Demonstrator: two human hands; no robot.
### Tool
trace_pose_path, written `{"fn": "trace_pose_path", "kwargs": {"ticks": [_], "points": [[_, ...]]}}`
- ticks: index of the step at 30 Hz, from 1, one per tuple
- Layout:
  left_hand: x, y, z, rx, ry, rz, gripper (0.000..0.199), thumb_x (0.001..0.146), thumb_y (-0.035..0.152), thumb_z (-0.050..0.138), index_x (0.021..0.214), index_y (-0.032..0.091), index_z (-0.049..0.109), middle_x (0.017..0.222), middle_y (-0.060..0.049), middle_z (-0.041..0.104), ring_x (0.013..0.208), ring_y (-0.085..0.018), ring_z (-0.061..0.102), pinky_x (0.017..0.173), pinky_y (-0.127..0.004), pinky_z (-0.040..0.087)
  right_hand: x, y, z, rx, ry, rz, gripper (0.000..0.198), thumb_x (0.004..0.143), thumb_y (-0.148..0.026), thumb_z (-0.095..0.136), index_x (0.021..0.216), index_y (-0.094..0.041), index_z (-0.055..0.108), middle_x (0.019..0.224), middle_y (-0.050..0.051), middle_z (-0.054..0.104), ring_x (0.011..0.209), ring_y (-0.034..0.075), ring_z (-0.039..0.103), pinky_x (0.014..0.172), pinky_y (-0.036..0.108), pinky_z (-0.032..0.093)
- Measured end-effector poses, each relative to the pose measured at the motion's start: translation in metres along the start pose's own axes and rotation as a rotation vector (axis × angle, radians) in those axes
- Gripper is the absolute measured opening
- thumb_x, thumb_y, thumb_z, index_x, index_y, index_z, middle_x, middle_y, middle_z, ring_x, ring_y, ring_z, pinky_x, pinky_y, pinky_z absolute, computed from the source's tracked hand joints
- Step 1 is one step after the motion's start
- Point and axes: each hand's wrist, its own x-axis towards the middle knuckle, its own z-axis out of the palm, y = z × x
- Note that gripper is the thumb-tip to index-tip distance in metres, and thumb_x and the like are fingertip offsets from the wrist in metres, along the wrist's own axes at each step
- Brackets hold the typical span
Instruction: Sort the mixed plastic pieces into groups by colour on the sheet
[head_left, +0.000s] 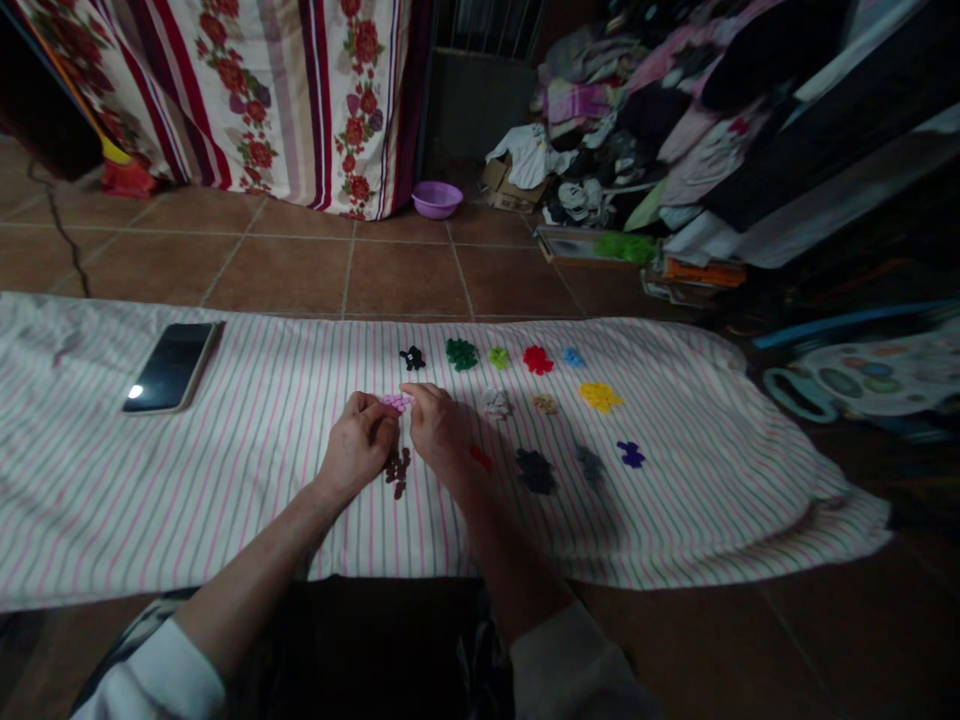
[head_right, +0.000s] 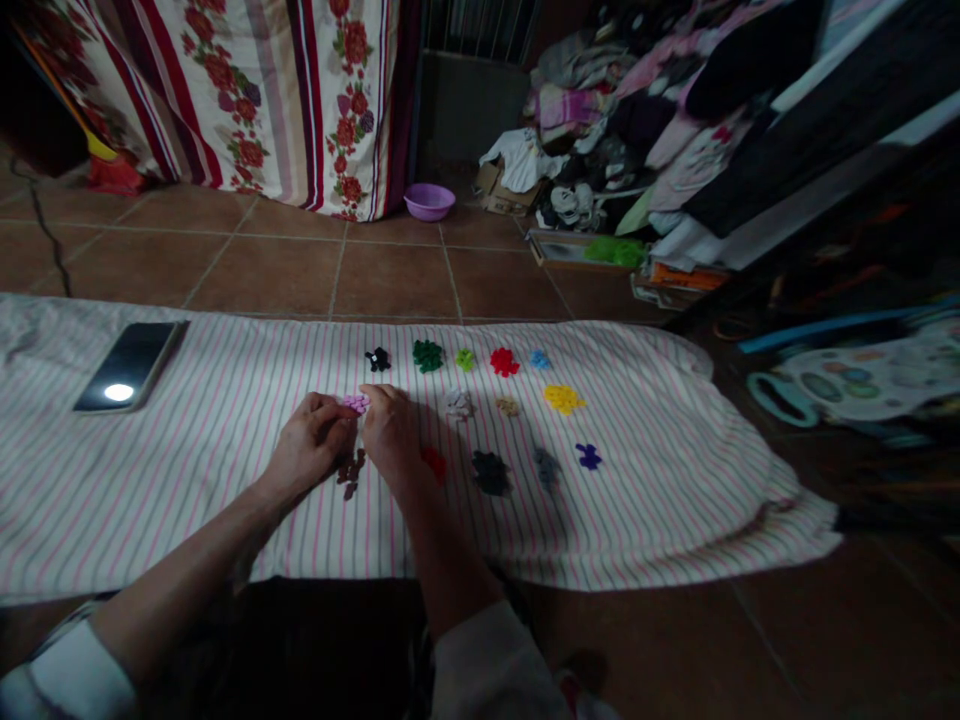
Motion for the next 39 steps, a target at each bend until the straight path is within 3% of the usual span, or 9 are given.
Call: {"fn": "trace_pose_path", "kwargs": {"ticks": [4, 10, 25, 33, 39], "points": [[0.003, -0.004, 0.003, 0.017, 0.079, -0.066, 0.028, 0.086, 0.023, 0.053, 0.111, 0.017, 0.064, 0.102, -0.008, 0.06, 0.088, -0.018, 0.065, 0.084, -0.039, 0.058, 0.001, 0.004, -0.002, -0.023, 0.003, 0.017, 0.042, 0.085, -0.003, 0.043, 0.113, -0.018, 0.07, 0.105, 0.01, 0.073, 0.101, 0.022, 0.067, 0.092, 0.035, 0.054], [0.007, -0.01, 0.01, -0.013, 0.052, 0.01, 0.035, 0.088, 0.023, 0.05, 0.121, 0.018, 0.058, 0.1, -0.009, 0.063, 0.093, -0.02, 0.065, 0.087, -0.041, 0.058, 0.005, 0.007, 0.004, 0.047, -0.063, -0.022, 0.04, 0.089, -0.005, 0.044, 0.117, -0.019, 0.069, 0.109, 0.011, 0.074, 0.105, 0.022, 0.068, 0.095, 0.036, 0.054], [0.007, -0.007, 0.008, -0.044, 0.045, -0.046, 0.031, 0.087, 0.025, 0.051, 0.115, 0.017, 0.062, 0.106, -0.011, 0.063, 0.093, -0.02, 0.067, 0.086, -0.041, 0.059, 0.005, 0.006, -0.003, 0.091, -0.079, -0.094, 0.041, 0.089, -0.005, 0.044, 0.118, -0.019, 0.069, 0.113, 0.01, 0.073, 0.107, 0.02, 0.068, 0.097, 0.036, 0.054], [0.002, -0.006, 0.001, -0.04, 0.024, -0.059, 0.024, 0.087, 0.027, 0.053, 0.105, 0.018, 0.067, 0.106, -0.009, 0.062, 0.08, -0.015, 0.066, 0.078, -0.037, 0.059, 0.003, 0.029, -0.026, 0.048, 0.032, -0.069, 0.038, 0.089, -0.008, 0.043, 0.114, -0.018, 0.07, 0.11, 0.01, 0.073, 0.105, 0.021, 0.067, 0.098, 0.037, 0.053], [-0.007, -0.003, -0.012, 0.022, -0.029, 0.024, 0.028, 0.092, 0.03, 0.044, 0.092, 0.02, 0.07, 0.096, -0.007, 0.064, 0.081, -0.017, 0.066, 0.075, -0.035, 0.058, -0.006, 0.047, -0.049, 0.044, 0.078, -0.073, 0.032, 0.089, -0.012, 0.046, 0.106, -0.02, 0.072, 0.104, 0.008, 0.074, 0.099, 0.02, 0.068, 0.093, 0.035, 0.054]]}}
